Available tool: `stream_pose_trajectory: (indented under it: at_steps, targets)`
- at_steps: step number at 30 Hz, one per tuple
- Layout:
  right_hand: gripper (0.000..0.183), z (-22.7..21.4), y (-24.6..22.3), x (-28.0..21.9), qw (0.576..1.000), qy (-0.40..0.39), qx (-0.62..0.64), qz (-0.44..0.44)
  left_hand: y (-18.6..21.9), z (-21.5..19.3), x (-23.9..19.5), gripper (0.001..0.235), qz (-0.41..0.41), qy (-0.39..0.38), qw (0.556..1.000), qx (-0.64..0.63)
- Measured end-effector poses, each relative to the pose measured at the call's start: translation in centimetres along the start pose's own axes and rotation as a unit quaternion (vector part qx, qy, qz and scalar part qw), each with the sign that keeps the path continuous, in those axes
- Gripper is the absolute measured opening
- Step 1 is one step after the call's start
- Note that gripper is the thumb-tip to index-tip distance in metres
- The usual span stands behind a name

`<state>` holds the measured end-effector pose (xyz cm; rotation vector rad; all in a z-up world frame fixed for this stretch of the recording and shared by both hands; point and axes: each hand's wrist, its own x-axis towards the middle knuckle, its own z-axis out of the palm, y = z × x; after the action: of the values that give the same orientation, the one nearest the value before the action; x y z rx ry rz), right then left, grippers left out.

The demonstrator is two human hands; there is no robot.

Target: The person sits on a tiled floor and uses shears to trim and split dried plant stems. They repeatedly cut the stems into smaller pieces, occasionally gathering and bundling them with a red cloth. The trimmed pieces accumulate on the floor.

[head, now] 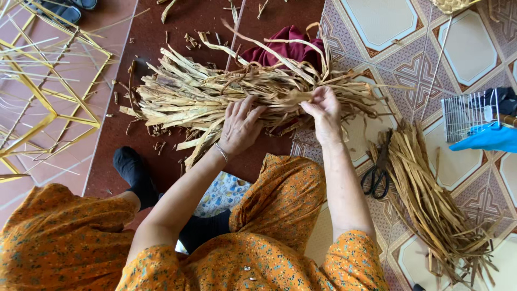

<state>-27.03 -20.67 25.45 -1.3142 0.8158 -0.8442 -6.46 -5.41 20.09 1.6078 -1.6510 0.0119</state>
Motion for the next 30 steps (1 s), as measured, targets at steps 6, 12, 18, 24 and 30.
stream_pose_trajectory:
  at_steps: [6, 12, 18, 24, 30]
  targets:
    - [0.037, 1.8, -2.8, -0.9, 0.981, -0.068, 0.178, -0.024, 2.5, -0.3, 0.6, 0.037, -0.053, -0.042, 0.994, -0.081]
    - [0.043, 5.2, -7.3, -3.0, 0.989, -0.024, 0.07, -0.127, 5.6, -0.5, 3.9, 0.064, -0.006, 0.031, 0.997, -0.072]
    - [0.032, 7.2, -11.1, -4.3, 0.966, -0.149, 0.159, -0.141, 6.6, 1.8, 5.4, 0.069, -0.121, -0.047, 0.989, -0.072]
    - [0.032, 7.0, -12.7, -3.7, 0.929, -0.223, 0.188, -0.227, 4.0, 3.0, 6.4, 0.033, -0.06, 0.089, 0.969, -0.222]
    - [0.042, 5.1, -6.3, -2.2, 0.959, -0.049, -0.28, -0.005, 1.5, 0.2, 7.4, 0.036, -0.189, 0.0, 0.796, -0.575]
